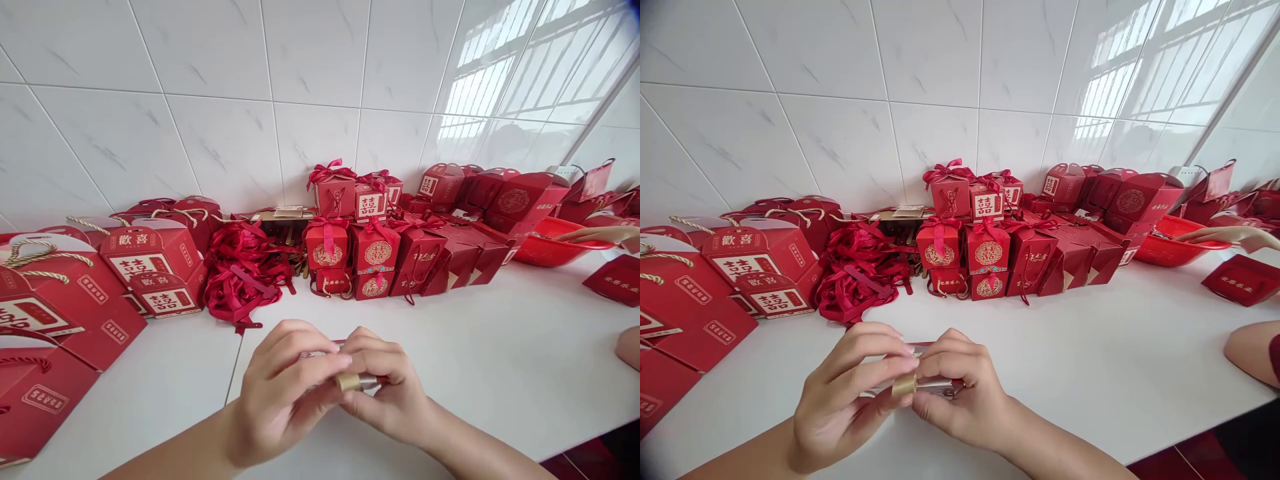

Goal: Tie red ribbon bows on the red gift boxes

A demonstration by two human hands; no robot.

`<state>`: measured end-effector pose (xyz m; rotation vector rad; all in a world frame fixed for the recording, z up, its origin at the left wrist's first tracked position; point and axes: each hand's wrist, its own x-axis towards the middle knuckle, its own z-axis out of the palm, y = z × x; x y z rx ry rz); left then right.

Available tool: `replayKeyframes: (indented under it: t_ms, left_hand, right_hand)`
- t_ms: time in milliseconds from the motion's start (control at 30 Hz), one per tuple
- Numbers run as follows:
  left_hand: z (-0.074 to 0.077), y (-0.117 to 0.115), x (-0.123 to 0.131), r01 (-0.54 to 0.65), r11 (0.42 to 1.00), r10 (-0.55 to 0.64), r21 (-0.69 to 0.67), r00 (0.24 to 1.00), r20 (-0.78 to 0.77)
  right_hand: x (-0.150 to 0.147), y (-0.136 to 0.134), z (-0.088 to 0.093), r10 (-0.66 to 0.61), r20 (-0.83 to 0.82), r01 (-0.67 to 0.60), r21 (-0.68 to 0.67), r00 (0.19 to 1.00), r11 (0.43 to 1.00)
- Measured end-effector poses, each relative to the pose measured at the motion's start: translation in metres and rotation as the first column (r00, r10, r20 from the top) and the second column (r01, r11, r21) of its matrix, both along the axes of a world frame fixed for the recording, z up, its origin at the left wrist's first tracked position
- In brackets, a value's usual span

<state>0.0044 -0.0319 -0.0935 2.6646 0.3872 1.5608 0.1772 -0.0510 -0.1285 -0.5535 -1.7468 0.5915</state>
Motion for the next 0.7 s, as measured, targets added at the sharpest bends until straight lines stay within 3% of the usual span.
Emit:
replayKeyframes:
  t_ms: [67,133,200,267,333,400,467,567,700]
  left_hand:
    - [-0.012,0.01,-0.001,-0.057,0.998,0.057,-0.018,0.998,0.032]
    - [-0.032,0.023,-0.003,-0.077,0.986,0.093,-0.149,0.99,0.104]
    - [-0.056,0.038,-0.005,0.004,0.946,0.055,-0.324,0.983,0.174]
    - [-0.078,0.05,-0.007,0.13,0.865,-0.044,-0.484,0.982,0.185]
    - [-0.094,0.057,-0.007,0.251,0.718,-0.226,-0.65,0.966,0.124]
    - [-0.101,0.059,-0.005,0.301,0.554,-0.384,-0.776,0.92,0.083]
    - [-0.099,0.059,-0.002,0.31,0.448,-0.45,-0.839,0.889,0.088]
    - [-0.093,0.058,0.002,0.331,0.386,-0.478,-0.861,0.87,0.12]
    - [-0.095,0.058,0.003,0.265,0.396,-0.433,-0.879,0.898,0.075]
  right_hand:
    - [0.002,0.004,-0.001,-0.041,-0.023,0.041,-0.015,0.999,0.999]
    - [0.005,0.008,-0.003,-0.114,-0.038,0.112,-0.033,0.993,0.993]
    - [0.009,0.014,-0.006,-0.197,-0.05,0.194,-0.061,0.979,0.979]
    - [0.012,0.02,-0.009,-0.265,-0.065,0.257,-0.11,0.962,0.96]
    - [0.014,0.025,-0.011,-0.314,-0.075,0.297,-0.179,0.947,0.938]
    - [0.016,0.028,-0.012,-0.344,-0.074,0.318,-0.245,0.936,0.916]
    - [0.016,0.029,-0.014,-0.356,-0.073,0.322,-0.289,0.932,0.902]
    - [0.016,0.03,-0.015,-0.352,-0.088,0.309,-0.316,0.932,0.897]
    - [0.015,0.034,-0.01,-0.295,-0.122,0.238,-0.346,0.948,0.908]
